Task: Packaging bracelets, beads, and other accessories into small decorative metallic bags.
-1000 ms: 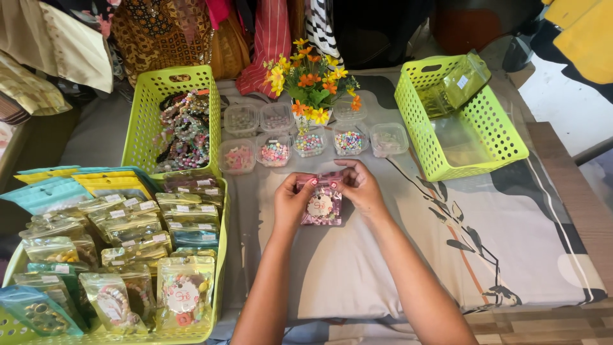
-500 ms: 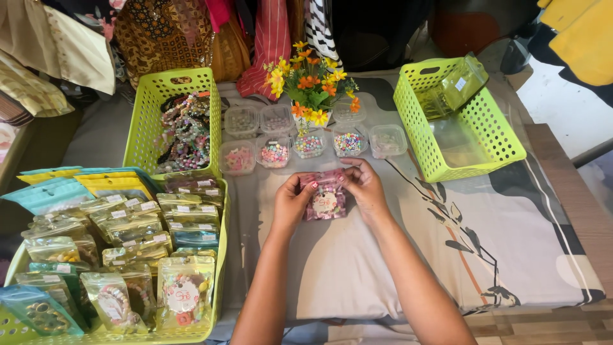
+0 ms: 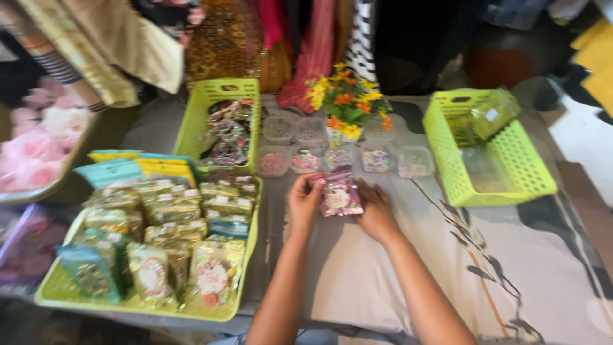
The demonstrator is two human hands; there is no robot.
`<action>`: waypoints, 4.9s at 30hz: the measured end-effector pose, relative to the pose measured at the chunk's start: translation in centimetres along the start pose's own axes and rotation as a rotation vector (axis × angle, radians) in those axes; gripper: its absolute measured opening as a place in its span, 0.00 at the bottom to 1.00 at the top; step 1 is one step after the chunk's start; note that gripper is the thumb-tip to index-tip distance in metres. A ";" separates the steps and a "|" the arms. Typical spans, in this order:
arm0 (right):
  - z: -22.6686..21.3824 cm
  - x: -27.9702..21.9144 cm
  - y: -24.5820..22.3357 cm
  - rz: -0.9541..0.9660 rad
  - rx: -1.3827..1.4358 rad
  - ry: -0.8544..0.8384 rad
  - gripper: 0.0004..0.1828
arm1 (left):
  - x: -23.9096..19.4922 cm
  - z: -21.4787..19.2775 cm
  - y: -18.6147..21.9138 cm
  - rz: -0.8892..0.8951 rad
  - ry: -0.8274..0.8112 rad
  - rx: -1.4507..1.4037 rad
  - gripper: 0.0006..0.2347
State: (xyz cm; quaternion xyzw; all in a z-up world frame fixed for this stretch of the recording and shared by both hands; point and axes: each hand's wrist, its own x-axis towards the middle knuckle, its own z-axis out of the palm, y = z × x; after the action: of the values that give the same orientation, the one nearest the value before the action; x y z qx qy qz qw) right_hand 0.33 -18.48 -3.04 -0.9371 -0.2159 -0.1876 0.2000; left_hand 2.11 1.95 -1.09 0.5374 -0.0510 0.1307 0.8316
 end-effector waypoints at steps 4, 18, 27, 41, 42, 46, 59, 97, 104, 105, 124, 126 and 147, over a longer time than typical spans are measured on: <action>-0.7 0.7 -0.5 0.037 -0.023 -0.114 0.29 | -0.8 0.5 2.8 0.080 -0.014 0.061 0.05; -1.3 0.6 -0.2 0.001 0.032 -0.091 0.29 | -6.1 -8.9 25.4 0.126 -0.118 0.344 0.07; -1.1 0.6 0.1 -0.010 0.037 -0.069 0.29 | -5.6 -30.7 35.3 0.110 0.150 0.711 0.15; -0.8 0.6 0.2 -0.004 0.037 -0.068 0.29 | -8.2 -39.9 35.1 -0.060 0.118 0.836 0.09; -0.8 0.6 0.3 -0.003 0.032 -0.070 0.29 | -8.2 -40.3 34.7 -0.103 0.111 0.878 0.08; -0.9 0.7 0.1 -0.007 0.030 -0.068 0.29 | -8.9 -41.4 34.4 -0.156 0.118 0.943 0.07; -1.1 0.5 -0.1 0.002 0.045 -0.078 0.28 | -6.8 -29.2 35.6 0.442 -0.022 1.727 0.15; -1.8 0.6 -0.8 0.028 0.061 -0.081 0.28 | -0.3 -23.3 29.0 -0.333 -0.550 1.911 0.29; -1.5 0.7 -0.6 0.016 0.038 -0.097 0.28 | -2.8 -24.3 32.6 -0.721 -0.625 1.484 0.42; -1.6 0.6 -0.6 0.019 0.035 -0.096 0.28 | -3.1 -23.4 33.2 -0.719 -0.670 1.535 0.44; -1.9 0.6 -0.8 0.027 0.060 -0.103 0.28 | -5.1 -18.9 32.5 -0.034 -0.716 2.014 0.32; -1.9 0.7 -0.9 0.029 0.057 -0.105 0.28 | -5.0 -18.2 32.9 -0.177 -0.670 1.991 0.40; -2.0 0.6 -1.2 0.032 0.059 -0.093 0.29 | -9.0 -24.9 33.5 -0.480 -0.477 1.746 0.14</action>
State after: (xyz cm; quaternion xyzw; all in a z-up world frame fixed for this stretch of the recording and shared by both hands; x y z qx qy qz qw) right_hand -0.33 -18.22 -0.72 -0.9419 -0.2153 -0.1339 0.2205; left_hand -17.06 36.08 16.00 0.9804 0.0082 -0.1659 0.1062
